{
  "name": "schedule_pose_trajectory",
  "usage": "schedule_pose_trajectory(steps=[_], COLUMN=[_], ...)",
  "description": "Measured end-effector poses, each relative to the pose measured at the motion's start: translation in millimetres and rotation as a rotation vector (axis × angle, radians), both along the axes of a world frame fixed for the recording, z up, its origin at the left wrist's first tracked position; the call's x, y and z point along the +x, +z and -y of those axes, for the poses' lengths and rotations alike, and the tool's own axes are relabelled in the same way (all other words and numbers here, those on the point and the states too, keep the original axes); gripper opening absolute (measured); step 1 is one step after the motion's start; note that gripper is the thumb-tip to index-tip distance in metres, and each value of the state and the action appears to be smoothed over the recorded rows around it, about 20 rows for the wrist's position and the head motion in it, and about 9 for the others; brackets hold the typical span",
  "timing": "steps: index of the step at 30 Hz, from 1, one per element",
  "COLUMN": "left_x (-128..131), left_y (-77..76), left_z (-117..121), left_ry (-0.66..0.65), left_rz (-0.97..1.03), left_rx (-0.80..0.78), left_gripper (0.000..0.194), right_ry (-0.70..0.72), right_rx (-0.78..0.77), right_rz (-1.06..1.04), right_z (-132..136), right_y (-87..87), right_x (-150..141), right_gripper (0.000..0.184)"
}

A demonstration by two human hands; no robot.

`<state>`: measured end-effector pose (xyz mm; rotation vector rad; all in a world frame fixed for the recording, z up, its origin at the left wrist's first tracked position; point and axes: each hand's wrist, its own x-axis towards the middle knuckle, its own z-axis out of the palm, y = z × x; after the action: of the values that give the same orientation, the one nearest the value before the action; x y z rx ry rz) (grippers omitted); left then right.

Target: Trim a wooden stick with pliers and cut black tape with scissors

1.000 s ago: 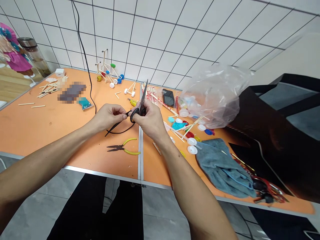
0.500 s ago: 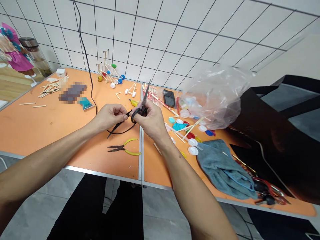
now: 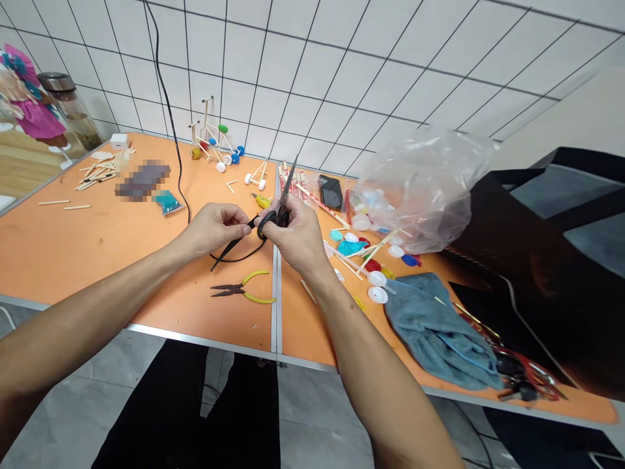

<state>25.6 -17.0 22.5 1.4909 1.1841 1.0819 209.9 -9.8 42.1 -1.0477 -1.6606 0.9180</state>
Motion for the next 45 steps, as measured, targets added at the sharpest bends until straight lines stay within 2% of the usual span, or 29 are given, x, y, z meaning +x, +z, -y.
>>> schedule_pose_trajectory(steps=[8, 12, 16, 20, 24, 32, 45], left_x=[-3, -6, -8, -9, -9, -8, -4], left_y=[1.9, 1.5, -3.3, -5.7, -4.3, -5.2, -1.6], left_z=[0, -2, -6, -8, -7, -5, -4], left_ry=[0.025, 0.084, 0.117, 0.155, 0.175, 0.158, 0.198], left_rz=[0.099, 0.245, 0.412, 0.479, 0.493, 0.452, 0.232], left_rx=[-0.065, -0.145, -0.221, -0.224, -0.195, -0.143, 0.019], left_gripper=[0.016, 0.019, 0.02, 0.023, 0.023, 0.021, 0.025], right_ry=[-0.039, -0.044, -0.032, -0.017, 0.017, 0.031, 0.075], right_rx=[0.005, -0.027, -0.081, -0.138, -0.182, -0.173, -0.255], right_rz=[-0.02, -0.056, -0.074, -0.078, -0.071, 0.0, -0.087], right_z=[1, -1, 0, 3, 4, 5, 1], right_y=[0.0, -1.3, -3.0, -4.0, -5.6, -10.0, -11.6], right_x=[0, 1, -1, -4, -6, -9, -6], right_gripper=[0.038, 0.036, 0.043, 0.049, 0.051, 0.046, 0.056])
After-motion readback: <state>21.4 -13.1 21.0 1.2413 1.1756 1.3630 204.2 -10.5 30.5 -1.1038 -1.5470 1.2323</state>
